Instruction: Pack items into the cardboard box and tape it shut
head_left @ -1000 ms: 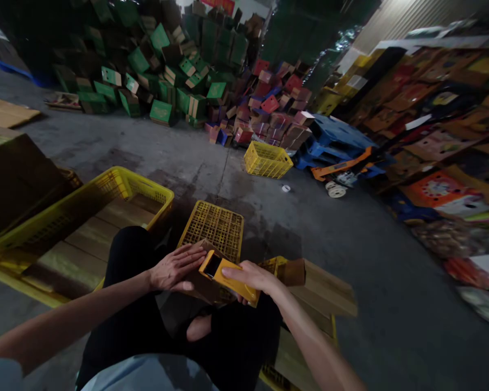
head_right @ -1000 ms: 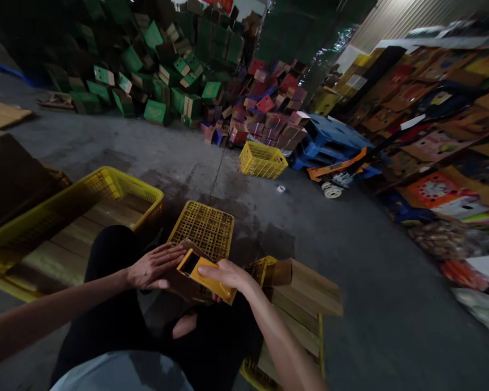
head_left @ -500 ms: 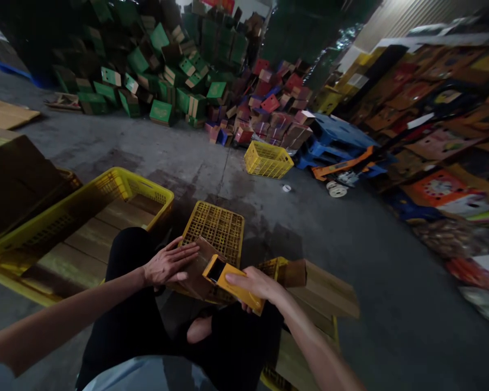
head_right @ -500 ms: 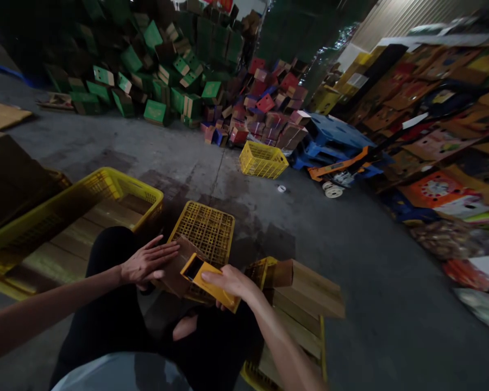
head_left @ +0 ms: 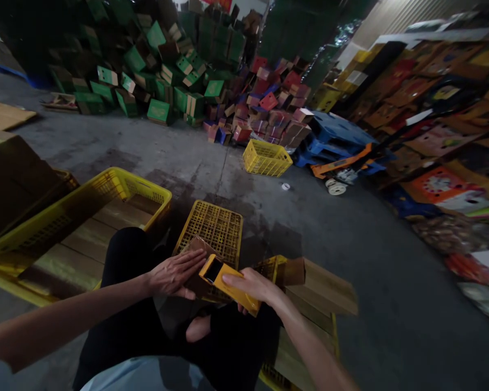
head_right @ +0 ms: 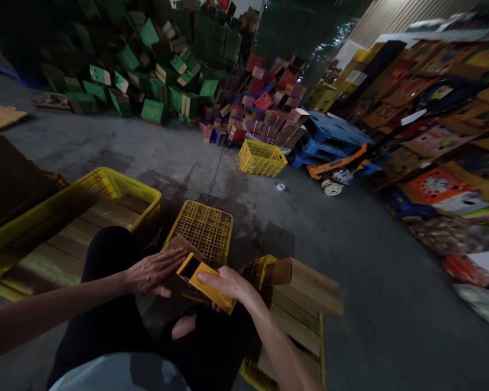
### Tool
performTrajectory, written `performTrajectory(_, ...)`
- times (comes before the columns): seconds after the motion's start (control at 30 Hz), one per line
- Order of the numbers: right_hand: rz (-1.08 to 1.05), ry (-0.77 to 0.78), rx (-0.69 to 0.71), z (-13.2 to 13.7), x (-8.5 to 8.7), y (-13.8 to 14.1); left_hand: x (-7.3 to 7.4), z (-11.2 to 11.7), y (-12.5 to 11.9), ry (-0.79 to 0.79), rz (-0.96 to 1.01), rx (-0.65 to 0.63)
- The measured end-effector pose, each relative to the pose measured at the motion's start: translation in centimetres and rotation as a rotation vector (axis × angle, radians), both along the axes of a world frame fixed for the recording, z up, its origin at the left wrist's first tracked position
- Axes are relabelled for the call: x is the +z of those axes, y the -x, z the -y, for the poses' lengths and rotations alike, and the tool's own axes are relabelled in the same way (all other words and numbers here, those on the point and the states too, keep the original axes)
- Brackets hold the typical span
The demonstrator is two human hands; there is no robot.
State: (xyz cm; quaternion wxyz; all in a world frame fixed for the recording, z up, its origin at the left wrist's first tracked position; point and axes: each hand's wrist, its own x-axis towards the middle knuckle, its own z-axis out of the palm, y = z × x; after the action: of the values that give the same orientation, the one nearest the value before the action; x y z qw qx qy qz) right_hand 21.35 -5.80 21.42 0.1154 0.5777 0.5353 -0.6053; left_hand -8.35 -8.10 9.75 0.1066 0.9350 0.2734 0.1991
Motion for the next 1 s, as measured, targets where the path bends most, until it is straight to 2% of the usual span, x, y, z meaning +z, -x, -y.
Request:
performTrajectory(0.23,-0.022,0.011,-0.014,1.1,-0.3,-3.5,-0.5,-0.7,0.6,-0.019,0.054,0.003)
performTrajectory(0.4,-0.025,0.015,-0.056,1.4,-1.1,-3.3,0.5,-0.3,0.0,0.011,0.030,-0.010)
performTrajectory(0.53,-0.011,0.006,-0.047,1.4,-1.2,-3.2,1.4,0.3,-1.7,0.064,-0.012,-0.056)
performTrajectory(0.67,-0.029,0.018,-0.062,1.7,-1.3,-3.5,1.1,0.6,-2.9,0.106,-0.062,-0.088)
performTrajectory(0.8,-0.071,0.003,-0.083,2.6,-1.4,-4.4,0.7,0.4,-2.8,0.096,-0.072,-0.082)
performTrajectory(1.0,-0.044,0.014,-0.087,3.5,-1.8,-6.8,1.4,0.1,-2.6,0.104,-0.072,-0.072)
